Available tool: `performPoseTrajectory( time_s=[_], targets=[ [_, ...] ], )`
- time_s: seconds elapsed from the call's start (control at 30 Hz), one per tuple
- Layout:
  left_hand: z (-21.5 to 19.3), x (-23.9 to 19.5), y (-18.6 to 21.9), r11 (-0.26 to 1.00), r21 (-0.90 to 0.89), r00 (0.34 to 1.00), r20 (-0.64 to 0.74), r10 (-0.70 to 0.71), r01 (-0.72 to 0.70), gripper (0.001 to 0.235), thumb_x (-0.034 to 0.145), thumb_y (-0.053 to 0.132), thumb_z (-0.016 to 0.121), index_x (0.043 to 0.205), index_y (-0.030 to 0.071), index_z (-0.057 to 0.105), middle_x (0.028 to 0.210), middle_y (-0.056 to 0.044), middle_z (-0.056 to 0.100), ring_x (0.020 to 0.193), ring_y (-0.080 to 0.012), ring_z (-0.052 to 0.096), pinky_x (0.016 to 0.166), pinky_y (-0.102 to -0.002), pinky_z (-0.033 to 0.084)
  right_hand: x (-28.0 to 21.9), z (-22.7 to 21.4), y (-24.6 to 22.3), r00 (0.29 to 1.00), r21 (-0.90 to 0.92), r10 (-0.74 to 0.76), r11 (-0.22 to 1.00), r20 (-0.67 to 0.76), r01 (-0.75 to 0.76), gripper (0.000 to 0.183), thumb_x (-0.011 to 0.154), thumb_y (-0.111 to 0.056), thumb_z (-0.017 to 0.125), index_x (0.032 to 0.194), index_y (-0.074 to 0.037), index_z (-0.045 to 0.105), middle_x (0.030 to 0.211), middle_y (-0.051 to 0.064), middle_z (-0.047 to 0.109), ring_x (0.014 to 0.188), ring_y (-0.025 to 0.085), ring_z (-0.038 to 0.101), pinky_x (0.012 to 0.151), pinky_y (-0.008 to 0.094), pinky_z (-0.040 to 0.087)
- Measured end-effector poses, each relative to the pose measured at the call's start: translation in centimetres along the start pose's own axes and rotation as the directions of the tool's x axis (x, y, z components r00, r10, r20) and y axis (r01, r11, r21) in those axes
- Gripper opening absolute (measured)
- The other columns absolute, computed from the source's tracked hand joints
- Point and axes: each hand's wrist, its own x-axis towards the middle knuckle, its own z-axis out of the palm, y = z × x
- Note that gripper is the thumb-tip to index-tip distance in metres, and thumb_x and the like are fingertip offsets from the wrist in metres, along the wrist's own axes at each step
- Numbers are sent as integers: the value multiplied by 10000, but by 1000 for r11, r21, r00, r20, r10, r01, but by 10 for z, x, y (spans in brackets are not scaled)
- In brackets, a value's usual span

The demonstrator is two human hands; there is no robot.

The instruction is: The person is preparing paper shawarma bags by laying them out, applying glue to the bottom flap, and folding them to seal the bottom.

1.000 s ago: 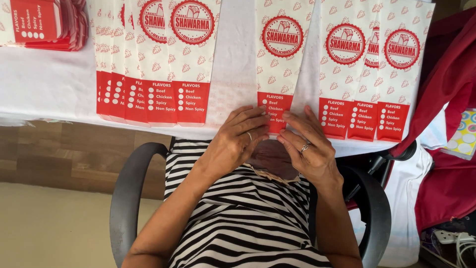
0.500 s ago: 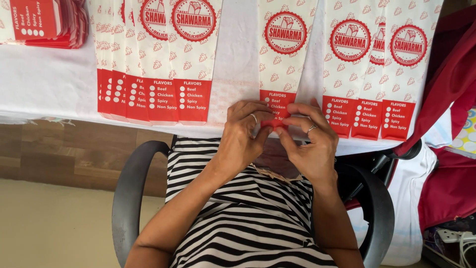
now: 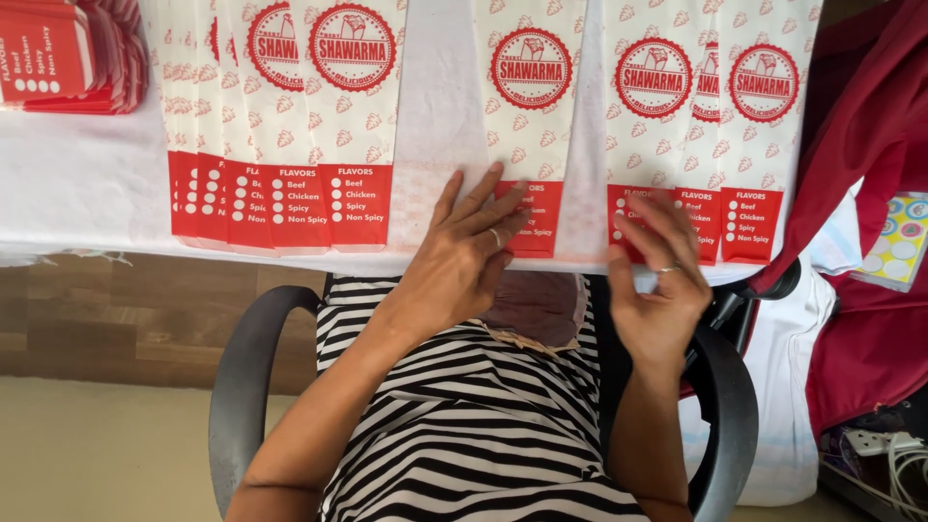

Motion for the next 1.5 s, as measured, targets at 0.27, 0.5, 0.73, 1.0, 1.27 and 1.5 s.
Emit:
performPoseTrajectory(
  time_s=[0.27, 0.5, 0.73, 1.0, 1.27, 1.5],
  targets=[
    [43, 21, 6, 996, 43, 996, -27, 84, -83, 399, 794, 44, 738, 1191, 4, 736, 1404, -158, 632, 1440, -412, 443, 1234, -607, 224, -13, -16, 10, 998, -289, 60, 955, -19, -63, 247, 997, -74, 787, 1234, -10, 763, 1364, 187, 695, 1485, 408, 434, 1266, 585, 124],
    [52, 19, 5, 996, 35, 991, -112, 80, -77, 435, 718, 37, 716, 1149, -3, 751, 1356, -155, 646, 1402, -421, 474, 1224, -595, 265, -12, -14, 10, 999, -262, 32, 964, -30, -39, 240, 985, -49, 795, 1215, 9, 759, 1349, 203, 694, 1464, 428, 453, 1247, 625, 149],
    [-18, 7, -19, 988, 78, 941, -303, 150, -133, 230, 886, -28, 648, 1109, -75, 680, 1311, -205, 602, 1227, -436, 557, 1066, -579, 453, -19, -17, 12, 992, -252, -30, 968, -120, -1, 193, 1079, -107, 716, 1216, 27, 736, 1437, 173, 622, 1474, 448, 508, 1318, 702, 168],
    [-39, -16, -59, 850, 511, 982, -186, -37, 129, 544, 836, -210, 514, 1374, -151, 573, 1497, -335, 474, 1408, -556, 410, 1080, -613, 444, -13, -8, 5, 990, -213, -71, 976, -120, 44, 138, 1063, -54, 725, 1179, 19, 740, 1428, 177, 616, 1432, 452, 549, 1331, 691, 176],
    [43, 23, -31, 892, 451, 962, -239, 129, -8, 375, 999, 189, 612, 1331, 24, 667, 1411, -243, 596, 1356, -447, 514, 1053, -546, 402, -8, 20, 1, 984, -165, -169, 970, 59, 177, 278, 899, -62, 840, 1151, 19, 754, 1297, 187, 712, 1360, 432, 579, 1273, 600, 136],
    [8, 3, -34, 896, 440, 959, -275, 72, 59, 402, 1021, 223, 641, 1367, 19, 640, 1465, -247, 534, 1377, -464, 478, 1092, -576, 367, -4, 24, -6, 980, -153, -188, 968, 65, 196, 300, 919, -48, 817, 1194, 39, 734, 1404, 230, 639, 1380, 451, 541, 1264, 604, 179]
  ],
)
